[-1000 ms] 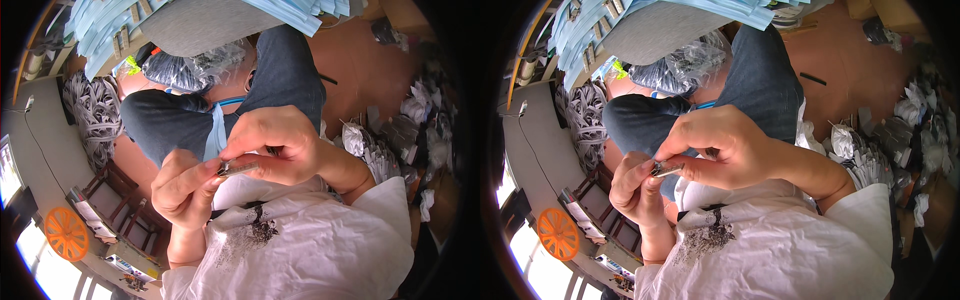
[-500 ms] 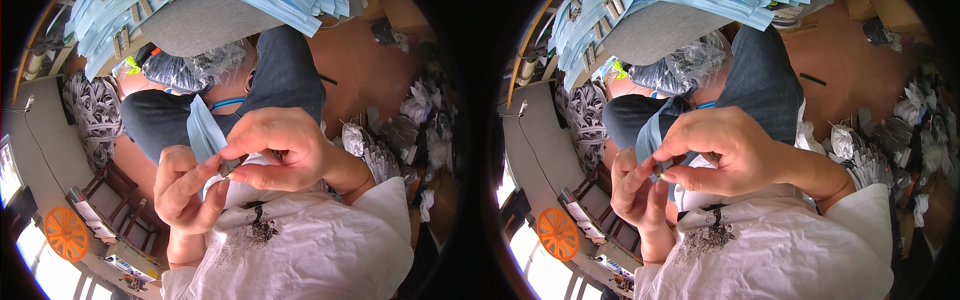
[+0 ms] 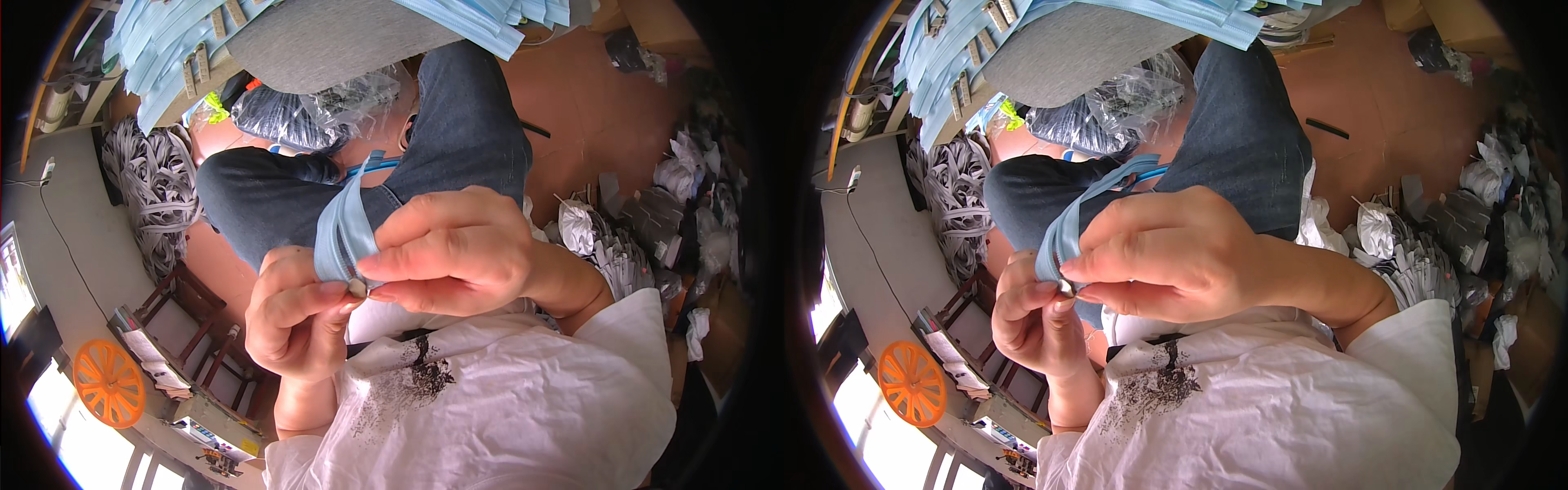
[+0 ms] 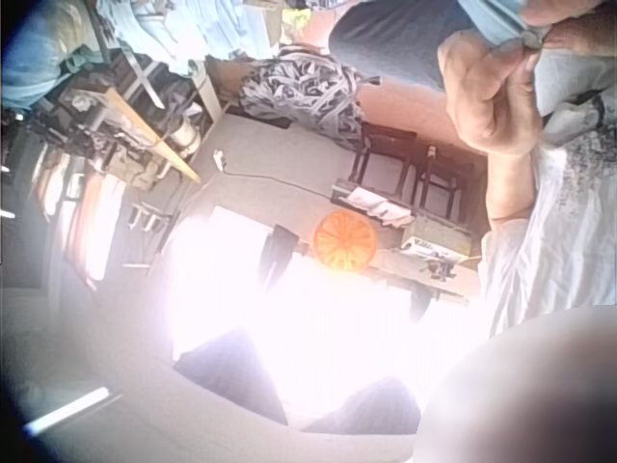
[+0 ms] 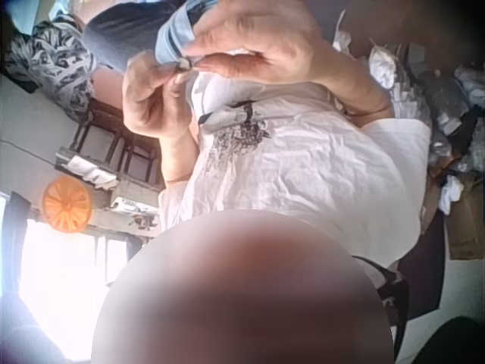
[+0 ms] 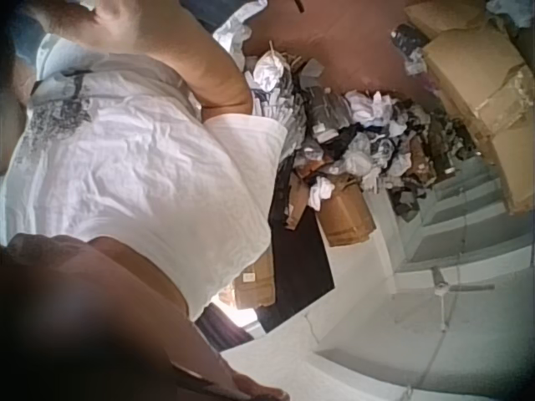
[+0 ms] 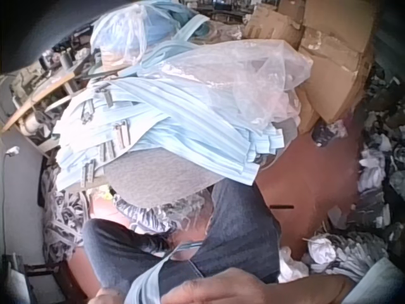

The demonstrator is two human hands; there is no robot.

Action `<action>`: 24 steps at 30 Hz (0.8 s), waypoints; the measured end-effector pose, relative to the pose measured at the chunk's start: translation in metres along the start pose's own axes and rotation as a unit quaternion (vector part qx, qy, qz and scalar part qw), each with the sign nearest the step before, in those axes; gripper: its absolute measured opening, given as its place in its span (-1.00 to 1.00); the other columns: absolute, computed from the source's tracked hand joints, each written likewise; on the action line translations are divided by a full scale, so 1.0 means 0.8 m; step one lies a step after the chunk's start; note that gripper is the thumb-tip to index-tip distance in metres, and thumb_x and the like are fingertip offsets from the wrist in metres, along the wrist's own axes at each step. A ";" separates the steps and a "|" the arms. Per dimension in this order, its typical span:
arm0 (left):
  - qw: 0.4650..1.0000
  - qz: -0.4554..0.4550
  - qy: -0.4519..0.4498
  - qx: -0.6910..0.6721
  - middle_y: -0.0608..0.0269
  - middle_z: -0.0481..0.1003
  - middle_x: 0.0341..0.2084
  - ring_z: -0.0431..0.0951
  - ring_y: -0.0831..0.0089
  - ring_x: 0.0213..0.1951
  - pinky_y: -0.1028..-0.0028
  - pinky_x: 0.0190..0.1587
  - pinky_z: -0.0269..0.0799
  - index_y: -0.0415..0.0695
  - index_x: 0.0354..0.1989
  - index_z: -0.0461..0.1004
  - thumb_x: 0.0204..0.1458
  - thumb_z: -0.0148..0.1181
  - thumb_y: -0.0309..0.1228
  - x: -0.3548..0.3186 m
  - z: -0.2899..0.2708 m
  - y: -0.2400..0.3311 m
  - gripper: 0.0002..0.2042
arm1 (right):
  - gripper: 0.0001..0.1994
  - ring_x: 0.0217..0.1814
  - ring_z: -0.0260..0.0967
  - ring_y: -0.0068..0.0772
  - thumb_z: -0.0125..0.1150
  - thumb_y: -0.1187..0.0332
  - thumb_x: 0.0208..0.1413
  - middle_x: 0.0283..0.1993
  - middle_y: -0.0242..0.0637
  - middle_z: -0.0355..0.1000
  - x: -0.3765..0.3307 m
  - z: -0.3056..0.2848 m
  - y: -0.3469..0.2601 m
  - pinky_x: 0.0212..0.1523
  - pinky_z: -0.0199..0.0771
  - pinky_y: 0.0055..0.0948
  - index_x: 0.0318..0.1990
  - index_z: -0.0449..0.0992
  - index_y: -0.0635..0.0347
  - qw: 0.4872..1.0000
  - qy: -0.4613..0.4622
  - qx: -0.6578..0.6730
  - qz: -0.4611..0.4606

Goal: Manual assembly of zipper sliders onto zipper tape lengths in a workshop environment.

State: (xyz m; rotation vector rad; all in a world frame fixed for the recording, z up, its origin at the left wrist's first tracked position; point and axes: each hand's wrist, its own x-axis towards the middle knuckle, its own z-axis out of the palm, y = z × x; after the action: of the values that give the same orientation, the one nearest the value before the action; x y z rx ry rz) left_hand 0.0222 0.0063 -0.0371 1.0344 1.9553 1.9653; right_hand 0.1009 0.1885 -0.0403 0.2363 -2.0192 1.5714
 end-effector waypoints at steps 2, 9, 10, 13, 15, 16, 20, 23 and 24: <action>1.000 0.006 -0.004 0.010 0.21 0.53 -0.45 0.46 0.37 -0.41 0.38 -0.28 0.37 -0.20 -0.36 0.50 -0.08 0.40 -0.53 0.002 0.001 0.002 -0.83 | -0.71 -0.48 0.48 -0.37 0.46 0.54 -0.15 -0.33 -0.25 0.51 -0.003 0.002 0.003 -0.58 0.45 -0.46 -0.20 0.59 0.27 1.000 0.005 -0.004 -0.014; 1.000 -0.005 0.004 0.006 0.20 0.53 -0.45 0.47 0.37 -0.40 0.40 -0.28 0.37 -0.19 -0.39 0.49 -0.07 0.40 -0.52 0.000 0.003 0.003 -0.84 | -0.73 -0.52 0.48 -0.41 0.46 0.54 -0.14 -0.36 -0.19 0.53 -0.004 0.002 0.008 -0.60 0.45 -0.52 -0.21 0.60 0.32 0.998 0.012 -0.013 -0.058; 1.000 -0.009 0.006 0.006 0.20 0.53 -0.45 0.47 0.37 -0.40 0.40 -0.28 0.37 -0.19 -0.39 0.49 -0.08 0.40 -0.52 -0.001 0.002 0.003 -0.84 | -0.73 -0.52 0.48 -0.41 0.46 0.54 -0.14 -0.36 -0.19 0.53 -0.003 0.003 0.007 -0.60 0.45 -0.52 -0.21 0.60 0.32 0.998 0.012 -0.013 -0.058; 1.000 -0.005 0.017 0.002 0.21 0.53 -0.46 0.47 0.37 -0.39 0.40 -0.28 0.37 -0.18 -0.39 0.50 -0.08 0.39 -0.54 -0.002 0.004 0.003 -0.84 | -0.78 -0.49 0.49 -0.40 0.44 0.53 -0.13 -0.34 -0.27 0.51 0.000 0.004 0.006 -0.58 0.48 -0.49 -0.26 0.59 0.29 0.998 0.016 -0.022 -0.052; 1.000 -0.002 0.017 0.003 0.21 0.53 -0.45 0.48 0.37 -0.39 0.40 -0.28 0.37 -0.18 -0.38 0.50 -0.08 0.40 -0.55 -0.002 0.003 0.003 -0.84 | -0.81 -0.51 0.48 -0.41 0.43 0.52 -0.10 -0.34 -0.28 0.51 0.002 0.004 0.006 -0.59 0.48 -0.50 -0.28 0.59 0.30 0.997 0.016 -0.033 -0.070; 1.000 0.000 0.018 0.005 0.22 0.54 -0.45 0.48 0.37 -0.39 0.41 -0.28 0.37 -0.18 -0.38 0.51 -0.08 0.40 -0.55 -0.002 0.002 0.003 -0.84 | -0.81 -0.51 0.48 -0.41 0.43 0.52 -0.10 -0.34 -0.28 0.51 0.001 0.004 0.008 -0.59 0.48 -0.50 -0.28 0.59 0.30 0.997 0.016 -0.032 -0.070; 1.000 0.004 0.019 0.002 0.23 0.54 -0.45 0.48 0.37 -0.39 0.41 -0.29 0.36 -0.16 -0.37 0.53 -0.10 0.42 -0.53 -0.002 -0.001 0.001 -0.83 | -0.72 -0.50 0.49 -0.45 0.43 0.49 -0.15 -0.32 -0.22 0.52 -0.002 0.003 0.011 -0.60 0.44 -0.55 -0.19 0.62 0.27 0.995 0.009 -0.041 -0.086; 1.000 0.012 -0.024 0.000 0.16 0.52 -0.35 0.43 0.38 -0.32 0.40 -0.20 0.36 -0.20 -0.31 0.47 -0.01 0.36 -0.54 -0.001 -0.005 0.001 -0.83 | -0.71 -0.49 0.49 -0.45 0.43 0.49 -0.16 -0.32 -0.22 0.52 -0.002 0.002 0.010 -0.60 0.45 -0.54 -0.19 0.62 0.26 0.995 0.007 -0.045 -0.085; 0.999 0.014 -0.029 0.000 0.16 0.52 -0.36 0.43 0.38 -0.32 0.40 -0.20 0.36 -0.20 -0.31 0.47 -0.02 0.37 -0.53 -0.001 -0.005 0.001 -0.83 | -0.71 -0.49 0.49 -0.45 0.43 0.50 -0.15 -0.32 -0.22 0.52 -0.002 0.002 0.009 -0.60 0.45 -0.54 -0.19 0.62 0.26 0.995 0.005 -0.049 -0.086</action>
State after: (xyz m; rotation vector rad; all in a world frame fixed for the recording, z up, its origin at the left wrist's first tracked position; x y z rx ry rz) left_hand 0.0205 0.0026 -0.0363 1.1117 1.9206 1.9265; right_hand 0.0985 0.1886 -0.0475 0.3546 -2.0044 1.3618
